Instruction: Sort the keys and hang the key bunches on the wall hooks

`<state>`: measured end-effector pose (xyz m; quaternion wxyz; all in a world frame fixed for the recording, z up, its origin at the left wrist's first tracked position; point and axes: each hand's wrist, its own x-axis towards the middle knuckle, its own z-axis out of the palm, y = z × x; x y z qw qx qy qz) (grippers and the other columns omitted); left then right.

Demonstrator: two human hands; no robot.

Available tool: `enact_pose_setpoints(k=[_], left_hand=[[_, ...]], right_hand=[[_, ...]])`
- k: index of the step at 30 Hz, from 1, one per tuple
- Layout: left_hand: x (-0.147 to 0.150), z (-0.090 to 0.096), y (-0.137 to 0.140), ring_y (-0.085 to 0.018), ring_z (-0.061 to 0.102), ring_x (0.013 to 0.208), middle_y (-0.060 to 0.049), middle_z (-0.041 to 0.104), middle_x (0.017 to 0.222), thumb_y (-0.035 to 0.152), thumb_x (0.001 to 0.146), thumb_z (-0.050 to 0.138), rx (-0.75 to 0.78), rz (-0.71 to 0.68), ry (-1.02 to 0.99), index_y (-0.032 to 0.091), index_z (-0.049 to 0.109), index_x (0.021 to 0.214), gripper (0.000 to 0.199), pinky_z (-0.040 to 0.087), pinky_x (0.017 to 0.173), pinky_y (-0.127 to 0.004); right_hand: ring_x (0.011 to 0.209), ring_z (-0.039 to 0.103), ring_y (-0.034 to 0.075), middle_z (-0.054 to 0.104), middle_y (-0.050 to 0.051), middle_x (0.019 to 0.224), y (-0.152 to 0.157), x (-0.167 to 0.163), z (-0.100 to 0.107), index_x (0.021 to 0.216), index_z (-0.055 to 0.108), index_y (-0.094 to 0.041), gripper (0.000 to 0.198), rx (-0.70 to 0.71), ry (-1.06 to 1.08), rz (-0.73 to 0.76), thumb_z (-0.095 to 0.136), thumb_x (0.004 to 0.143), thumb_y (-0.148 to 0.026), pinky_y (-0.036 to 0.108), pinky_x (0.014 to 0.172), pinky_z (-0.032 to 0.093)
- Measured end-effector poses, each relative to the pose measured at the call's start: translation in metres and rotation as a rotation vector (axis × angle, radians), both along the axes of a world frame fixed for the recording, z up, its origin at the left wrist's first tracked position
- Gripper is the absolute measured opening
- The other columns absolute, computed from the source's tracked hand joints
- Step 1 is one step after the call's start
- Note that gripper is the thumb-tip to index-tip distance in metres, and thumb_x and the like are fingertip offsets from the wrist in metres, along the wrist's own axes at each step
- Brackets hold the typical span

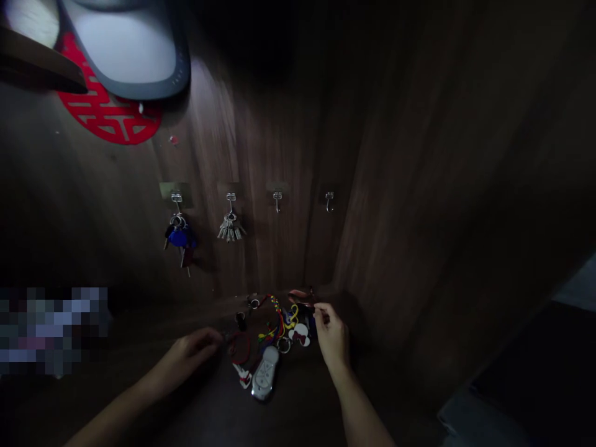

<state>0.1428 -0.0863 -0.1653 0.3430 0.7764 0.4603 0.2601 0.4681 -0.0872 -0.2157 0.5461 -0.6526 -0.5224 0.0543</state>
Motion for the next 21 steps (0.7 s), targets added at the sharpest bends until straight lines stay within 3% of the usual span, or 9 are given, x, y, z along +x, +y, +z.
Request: enact_pose_setpoints(k=[4, 6, 9, 17, 21], left_hand=[[0.056, -0.005, -0.014, -0.02, 0.056, 0.109, -0.005, 0.063, 0.116, 0.024, 0.082, 0.053, 0.136, -0.107, -0.029, 0.024, 0.061, 0.11, 0.029, 0.041, 0.096, -0.032], [0.079, -0.012, -0.021, -0.024, 0.048, 0.12, -0.006, 0.054, 0.131, 0.028, 0.08, 0.059, 0.206, -0.186, 0.052, 0.027, 0.055, 0.123, 0.043, 0.035, 0.103, -0.039], [0.096, -0.018, -0.026, -0.029, 0.04, 0.127, -0.008, 0.048, 0.137, 0.032, 0.076, 0.064, 0.281, -0.264, 0.203, 0.028, 0.05, 0.128, 0.054, 0.028, 0.107, -0.048], [0.063, -0.007, -0.024, -0.022, 0.05, 0.117, -0.003, 0.058, 0.124, 0.013, 0.072, 0.056, 0.223, -0.248, 0.23, 0.027, 0.056, 0.113, 0.043, 0.036, 0.101, -0.034], [0.038, -0.006, -0.019, -0.022, 0.059, 0.102, -0.004, 0.065, 0.106, 0.023, 0.077, 0.056, 0.209, -0.099, 0.231, 0.024, 0.06, 0.088, 0.012, 0.044, 0.09, -0.033]], right_hand=[[0.072, 0.064, 0.021, 0.07, 0.006, 0.081, 0.003, -0.002, 0.001, 0.085, 0.062, -0.023, 0.024, 0.02, -0.053, 0.025, 0.044, 0.083, -0.038, 0.031, 0.064, 0.048], [0.081, 0.063, 0.022, 0.069, 0.007, 0.085, 0.002, -0.002, 0.002, 0.083, 0.063, -0.022, 0.023, 0.037, -0.09, 0.046, 0.044, 0.082, -0.035, 0.033, 0.072, 0.048], [0.086, 0.061, 0.023, 0.069, 0.007, 0.086, 0.001, -0.003, 0.002, 0.082, 0.063, -0.022, 0.023, 0.053, -0.136, 0.08, 0.042, 0.083, -0.032, 0.034, 0.077, 0.047], [0.085, 0.06, 0.023, 0.069, 0.006, 0.084, 0.003, -0.004, 0.0, 0.081, 0.063, -0.023, 0.022, 0.065, -0.215, 0.115, 0.042, 0.085, -0.026, 0.035, 0.079, 0.046], [0.085, 0.059, 0.023, 0.068, 0.006, 0.084, 0.003, -0.005, 0.001, 0.081, 0.063, -0.023, 0.022, 0.068, -0.236, 0.11, 0.042, 0.085, -0.024, 0.036, 0.078, 0.046]])
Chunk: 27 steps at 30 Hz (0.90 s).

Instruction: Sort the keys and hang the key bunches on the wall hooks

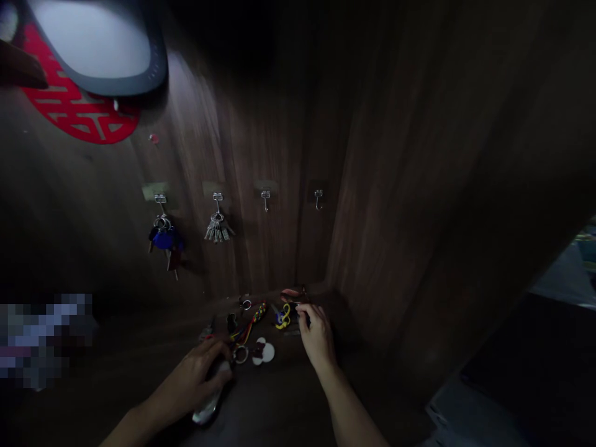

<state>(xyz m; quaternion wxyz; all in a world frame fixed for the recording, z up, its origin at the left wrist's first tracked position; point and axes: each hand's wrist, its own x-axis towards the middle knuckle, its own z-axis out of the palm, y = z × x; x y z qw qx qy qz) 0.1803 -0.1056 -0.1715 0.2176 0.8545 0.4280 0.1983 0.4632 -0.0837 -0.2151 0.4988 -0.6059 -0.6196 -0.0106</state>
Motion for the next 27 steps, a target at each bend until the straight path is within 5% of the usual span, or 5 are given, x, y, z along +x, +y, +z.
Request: enact_pose_setpoints(k=[7, 17, 21, 27], left_hand=[[-0.04, -0.001, 0.009, -0.023, 0.061, 0.099, -0.008, 0.064, 0.112, 0.038, 0.085, 0.049, 0.067, 0.207, 0.115, 0.022, 0.062, 0.069, 0.027, 0.044, 0.089, -0.035], [-0.052, 0.024, 0.012, -0.03, 0.064, 0.093, -0.015, 0.067, 0.101, 0.032, 0.09, 0.042, 0.155, 0.563, 0.549, 0.014, 0.066, 0.1, 0.032, 0.045, 0.079, -0.041], [-0.033, 0.019, 0.016, -0.028, 0.057, 0.106, -0.014, 0.061, 0.115, 0.028, 0.088, 0.046, 0.236, 0.53, 0.456, 0.018, 0.063, 0.109, 0.029, 0.043, 0.085, -0.039], [0.0, -0.008, 0.021, -0.024, 0.055, 0.111, -0.007, 0.063, 0.119, 0.026, 0.087, 0.049, 0.196, 0.257, 0.111, 0.023, 0.064, 0.108, 0.026, 0.036, 0.098, -0.039]], right_hand=[[0.088, 0.059, 0.024, 0.07, 0.006, 0.088, -0.002, -0.001, 0.002, 0.086, 0.064, -0.024, 0.022, 0.015, -0.034, -0.002, 0.043, 0.083, -0.021, 0.037, 0.08, 0.046], [0.095, 0.058, 0.024, 0.069, 0.006, 0.1, -0.003, -0.008, 0.002, 0.097, 0.066, -0.024, 0.029, -0.015, -0.226, 0.014, 0.042, 0.081, -0.017, 0.039, 0.082, 0.044], [0.093, 0.059, 0.024, 0.069, 0.006, 0.098, 0.0, -0.007, -0.001, 0.097, 0.066, -0.025, 0.031, -0.004, -0.233, -0.007, 0.042, 0.08, -0.015, 0.039, 0.082, 0.045], [0.095, 0.058, 0.024, 0.068, 0.006, 0.1, 0.002, -0.005, -0.007, 0.098, 0.066, -0.025, 0.03, -0.024, -0.259, 0.002, 0.043, 0.08, -0.017, 0.04, 0.085, 0.045]])
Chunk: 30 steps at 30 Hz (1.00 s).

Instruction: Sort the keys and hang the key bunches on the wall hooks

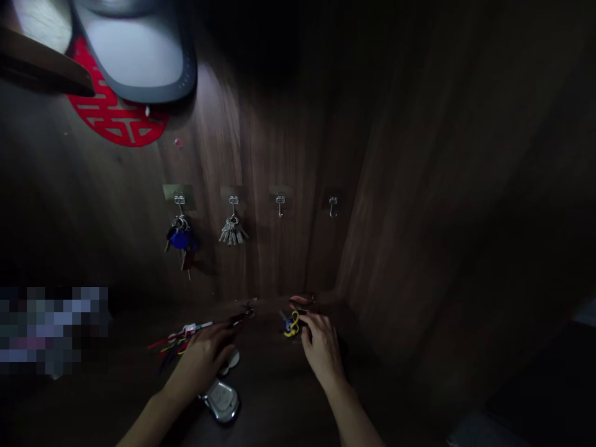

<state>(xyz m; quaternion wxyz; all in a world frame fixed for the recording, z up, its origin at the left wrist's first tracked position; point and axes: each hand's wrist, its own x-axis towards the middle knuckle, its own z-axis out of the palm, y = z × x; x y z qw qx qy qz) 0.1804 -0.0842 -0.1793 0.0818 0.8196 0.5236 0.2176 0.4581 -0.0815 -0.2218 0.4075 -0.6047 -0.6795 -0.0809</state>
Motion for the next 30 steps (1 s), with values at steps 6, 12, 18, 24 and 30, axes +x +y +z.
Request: enact_pose_setpoints(k=[6, 12, 18, 24, 30], left_hand=[[-0.001, -0.012, -0.003, -0.021, 0.062, 0.085, -0.005, 0.069, 0.084, 0.03, 0.091, 0.042, -0.044, -0.134, -0.188, 0.021, 0.066, 0.077, 0.03, 0.042, 0.083, -0.033], [-0.015, -0.01, 0.001, -0.021, 0.063, 0.077, -0.005, 0.066, 0.075, 0.036, 0.092, 0.037, -0.024, -0.012, -0.151, 0.02, 0.061, 0.068, 0.038, 0.044, 0.073, -0.031], [-0.034, -0.007, 0.009, -0.026, 0.063, 0.088, -0.009, 0.069, 0.087, 0.031, 0.09, 0.038, 0.075, 0.22, 0.063, 0.019, 0.065, 0.078, 0.032, 0.044, 0.08, -0.037], [-0.033, -0.011, 0.01, -0.024, 0.063, 0.091, -0.005, 0.069, 0.09, 0.029, 0.088, 0.04, 0.096, 0.172, 0.018, 0.022, 0.064, 0.081, 0.026, 0.045, 0.081, -0.039], [-0.029, -0.016, 0.013, -0.024, 0.064, 0.082, -0.003, 0.07, 0.082, 0.031, 0.088, 0.041, 0.204, 0.11, -0.075, 0.023, 0.062, 0.074, 0.027, 0.045, 0.081, -0.039]], right_hand=[[0.095, 0.057, 0.024, 0.067, 0.006, 0.098, 0.0, 0.0, -0.003, 0.095, 0.067, -0.024, 0.028, -0.037, 0.002, -0.012, 0.043, 0.081, -0.017, 0.04, 0.085, 0.045], [0.094, 0.056, 0.025, 0.066, 0.007, 0.098, 0.001, 0.002, -0.003, 0.095, 0.066, -0.024, 0.029, -0.04, 0.011, -0.04, 0.042, 0.081, -0.015, 0.042, 0.085, 0.044], [0.103, 0.054, 0.024, 0.062, 0.006, 0.113, -0.001, 0.0, -0.001, 0.115, 0.06, -0.027, 0.042, -0.07, -0.067, -0.049, 0.042, 0.08, -0.012, 0.04, 0.087, 0.044], [0.115, 0.048, 0.027, 0.055, 0.004, 0.125, -0.001, -0.006, 0.0, 0.086, 0.065, -0.028, 0.023, -0.092, -0.113, -0.071, 0.048, 0.08, -0.014, 0.042, 0.087, 0.043], [0.086, 0.063, 0.022, 0.067, 0.006, 0.088, 0.002, 0.003, 0.004, 0.082, 0.058, -0.024, 0.016, -0.023, 0.253, -0.002, 0.044, 0.085, -0.03, 0.035, 0.077, 0.048]])
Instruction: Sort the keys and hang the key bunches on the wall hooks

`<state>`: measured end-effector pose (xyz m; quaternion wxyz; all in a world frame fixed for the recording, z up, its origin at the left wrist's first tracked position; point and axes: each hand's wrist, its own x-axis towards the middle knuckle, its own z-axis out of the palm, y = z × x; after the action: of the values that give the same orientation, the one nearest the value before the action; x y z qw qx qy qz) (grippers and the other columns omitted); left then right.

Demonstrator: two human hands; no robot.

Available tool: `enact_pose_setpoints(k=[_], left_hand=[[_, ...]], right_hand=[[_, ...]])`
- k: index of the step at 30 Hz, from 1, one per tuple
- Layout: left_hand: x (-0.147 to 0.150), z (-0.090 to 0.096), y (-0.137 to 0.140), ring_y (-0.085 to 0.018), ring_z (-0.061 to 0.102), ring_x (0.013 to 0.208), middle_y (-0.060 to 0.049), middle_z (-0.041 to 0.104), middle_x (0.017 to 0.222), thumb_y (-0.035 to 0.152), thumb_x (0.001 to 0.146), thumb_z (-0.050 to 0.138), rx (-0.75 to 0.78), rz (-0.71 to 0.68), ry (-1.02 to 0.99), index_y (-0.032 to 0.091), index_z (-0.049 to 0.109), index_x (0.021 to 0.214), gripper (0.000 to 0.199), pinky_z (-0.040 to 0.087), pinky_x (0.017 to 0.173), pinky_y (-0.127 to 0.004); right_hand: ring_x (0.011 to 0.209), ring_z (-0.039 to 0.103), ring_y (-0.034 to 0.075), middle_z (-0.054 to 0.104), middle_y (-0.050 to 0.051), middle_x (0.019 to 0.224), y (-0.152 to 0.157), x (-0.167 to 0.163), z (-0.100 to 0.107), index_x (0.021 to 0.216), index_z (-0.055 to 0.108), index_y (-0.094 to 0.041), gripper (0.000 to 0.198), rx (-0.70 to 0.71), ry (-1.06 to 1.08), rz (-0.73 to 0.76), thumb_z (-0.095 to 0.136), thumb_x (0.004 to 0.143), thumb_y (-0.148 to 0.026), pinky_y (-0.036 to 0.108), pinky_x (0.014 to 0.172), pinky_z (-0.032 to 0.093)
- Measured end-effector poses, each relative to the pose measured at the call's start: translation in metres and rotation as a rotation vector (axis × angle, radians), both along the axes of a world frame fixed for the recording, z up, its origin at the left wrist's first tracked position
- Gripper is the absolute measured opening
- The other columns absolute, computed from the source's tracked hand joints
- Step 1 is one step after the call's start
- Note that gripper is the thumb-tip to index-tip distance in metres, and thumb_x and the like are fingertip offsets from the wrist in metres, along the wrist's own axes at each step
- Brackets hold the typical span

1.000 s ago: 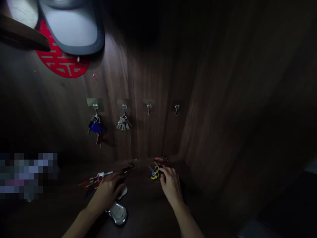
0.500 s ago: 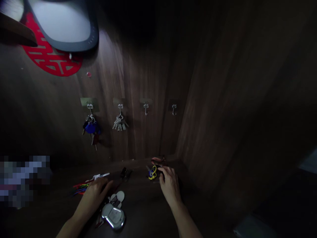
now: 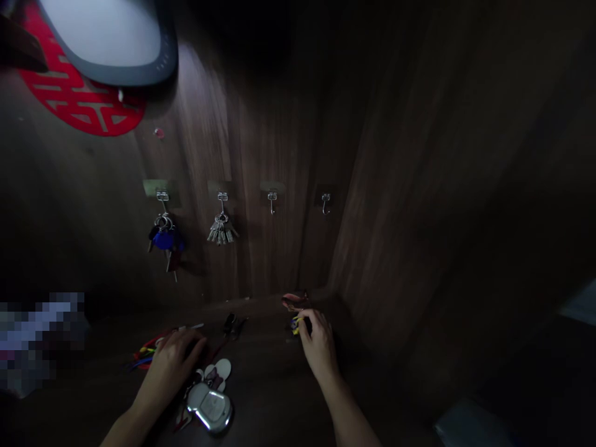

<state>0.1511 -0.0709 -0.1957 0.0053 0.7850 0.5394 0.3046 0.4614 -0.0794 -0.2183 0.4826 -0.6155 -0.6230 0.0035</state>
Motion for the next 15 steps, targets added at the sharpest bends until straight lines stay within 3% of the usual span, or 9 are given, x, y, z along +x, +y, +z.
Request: enact_pose_setpoints(k=[4, 7, 11, 15], left_hand=[[0.001, 0.0, 0.001, -0.024, 0.064, 0.08, -0.004, 0.07, 0.081, 0.034, 0.088, 0.04, 0.027, -0.029, -0.03, 0.023, 0.063, 0.075, 0.028, 0.046, 0.079, -0.038], [0.002, 0.002, 0.0, -0.024, 0.064, 0.079, -0.003, 0.07, 0.079, 0.035, 0.088, 0.041, 0.007, -0.059, -0.053, 0.023, 0.062, 0.074, 0.028, 0.046, 0.078, -0.038], [0.004, 0.003, -0.002, -0.024, 0.064, 0.079, -0.004, 0.069, 0.078, 0.034, 0.088, 0.042, -0.037, -0.102, -0.071, 0.022, 0.062, 0.073, 0.028, 0.046, 0.078, -0.038], [0.006, 0.001, -0.002, -0.024, 0.064, 0.081, -0.004, 0.069, 0.079, 0.033, 0.088, 0.044, -0.087, -0.133, -0.071, 0.022, 0.062, 0.074, 0.026, 0.046, 0.079, -0.039]], right_hand=[[0.069, 0.066, 0.019, 0.069, 0.004, 0.077, 0.001, 0.003, -0.001, 0.086, 0.058, -0.022, 0.022, -0.035, 0.275, -0.014, 0.045, 0.085, -0.04, 0.027, 0.063, 0.051], [0.067, 0.066, 0.018, 0.069, 0.003, 0.074, -0.002, -0.001, 0.0, 0.087, 0.058, -0.022, 0.023, -0.031, 0.332, 0.005, 0.045, 0.086, -0.041, 0.025, 0.06, 0.051], [0.059, 0.063, 0.015, 0.067, 0.001, 0.071, -0.009, -0.013, 0.008, 0.084, 0.059, -0.022, 0.017, -0.011, 0.152, 0.106, 0.048, 0.084, -0.034, 0.023, 0.058, 0.049], [0.068, 0.065, 0.015, 0.069, 0.001, 0.075, -0.015, -0.021, 0.014, 0.083, 0.061, -0.023, 0.015, 0.001, -0.008, 0.274, 0.046, 0.082, -0.022, 0.022, 0.065, 0.049]])
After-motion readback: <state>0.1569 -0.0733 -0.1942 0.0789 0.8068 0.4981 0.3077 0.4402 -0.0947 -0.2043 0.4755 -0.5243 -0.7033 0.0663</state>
